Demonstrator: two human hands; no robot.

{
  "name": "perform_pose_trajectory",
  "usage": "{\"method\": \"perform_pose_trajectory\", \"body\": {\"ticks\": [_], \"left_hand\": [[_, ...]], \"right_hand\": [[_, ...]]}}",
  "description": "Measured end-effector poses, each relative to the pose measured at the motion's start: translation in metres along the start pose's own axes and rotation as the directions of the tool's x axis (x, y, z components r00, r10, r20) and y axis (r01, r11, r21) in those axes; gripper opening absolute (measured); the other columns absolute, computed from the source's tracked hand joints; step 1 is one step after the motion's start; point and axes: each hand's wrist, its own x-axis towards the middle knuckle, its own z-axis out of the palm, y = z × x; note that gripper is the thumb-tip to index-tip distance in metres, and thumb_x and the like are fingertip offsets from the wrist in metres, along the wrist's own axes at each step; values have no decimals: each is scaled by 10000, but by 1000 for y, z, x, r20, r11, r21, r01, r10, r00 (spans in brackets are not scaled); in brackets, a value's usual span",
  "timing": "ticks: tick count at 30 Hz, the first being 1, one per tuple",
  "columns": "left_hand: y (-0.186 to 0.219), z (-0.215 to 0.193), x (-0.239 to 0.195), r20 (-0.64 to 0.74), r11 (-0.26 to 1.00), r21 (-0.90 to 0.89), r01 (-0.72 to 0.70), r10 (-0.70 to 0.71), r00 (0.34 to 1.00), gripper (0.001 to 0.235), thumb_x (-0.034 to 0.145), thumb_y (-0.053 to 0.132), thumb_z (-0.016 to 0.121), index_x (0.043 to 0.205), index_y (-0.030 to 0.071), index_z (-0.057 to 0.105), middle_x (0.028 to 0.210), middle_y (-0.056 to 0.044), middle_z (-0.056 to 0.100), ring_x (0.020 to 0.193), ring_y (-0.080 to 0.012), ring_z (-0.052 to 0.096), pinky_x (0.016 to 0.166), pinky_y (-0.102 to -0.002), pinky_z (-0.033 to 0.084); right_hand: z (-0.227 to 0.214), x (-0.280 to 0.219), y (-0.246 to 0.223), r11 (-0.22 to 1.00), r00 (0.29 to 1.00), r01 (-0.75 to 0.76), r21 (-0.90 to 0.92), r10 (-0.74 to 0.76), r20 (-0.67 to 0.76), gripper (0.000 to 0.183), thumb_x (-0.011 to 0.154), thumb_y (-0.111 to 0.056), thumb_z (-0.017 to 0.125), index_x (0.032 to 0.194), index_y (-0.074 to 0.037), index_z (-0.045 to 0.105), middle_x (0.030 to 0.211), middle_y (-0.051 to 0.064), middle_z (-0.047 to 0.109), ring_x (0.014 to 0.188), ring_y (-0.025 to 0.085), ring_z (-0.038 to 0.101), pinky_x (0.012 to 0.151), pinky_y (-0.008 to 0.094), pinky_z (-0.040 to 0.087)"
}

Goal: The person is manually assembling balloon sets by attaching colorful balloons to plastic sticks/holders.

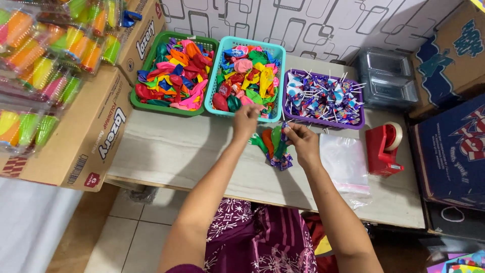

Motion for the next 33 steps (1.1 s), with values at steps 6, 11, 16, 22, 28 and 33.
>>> {"method": "perform_pose_trajectory", "body": {"ticks": [6,11,16,22,28,33], "left_hand": [[38,-30,40,30,898,314,-307,314,949,242,939,12,576,1072,104,755,981,-107,712,966,-303,666,832,-395,563],[1,-4,76,327,601,663,-446,304,895,430,848,53,714,1270,129,692,1209,-132,600,1146,-349,512,900,-467,444],[-43,13,113,367,420,783,-459,284,886,233,805,203,732,1035,199,774,1199,-89,619,1163,-345,479,949,-513,374],[34,-15,95,155,993,12,-116,113,981,190,959,371,658,912,205,738,811,-31,719,855,-226,703,773,-378,558],[70,-25,52,454,755,-469,458,-239,858,140,1031,320,593,1044,181,591,981,-43,618,906,-273,714,855,-487,631],[56,-9,43,399,787,-395,475,-319,860,211,1020,370,585,1023,160,597,1002,-104,594,896,-283,681,767,-447,644]], "right_hand": [[3,3,-9,995,1000,-18,95,18,2,229,933,-86,781,1113,43,721,902,125,677,831,181,656,625,289,625],[16,2,-9,993,999,-43,112,46,-19,215,908,-75,786,1088,26,729,887,94,691,800,148,650,613,257,617],[18,3,-10,990,997,-68,127,70,-16,215,903,-89,790,1085,10,733,893,81,708,793,137,655,594,248,611],[15,5,-21,987,997,-62,149,69,-44,148,886,-92,784,1011,-29,735,861,46,672,809,135,624,632,257,606],[17,10,-55,968,998,19,248,-2,-66,130,919,-84,752,1024,-22,707,874,44,630,843,159,631,640,283,606],[25,4,-64,963,1000,25,267,-29,8,131,898,-61,767,1020,-40,724,926,71,657,823,165,652,682,280,602]]}}
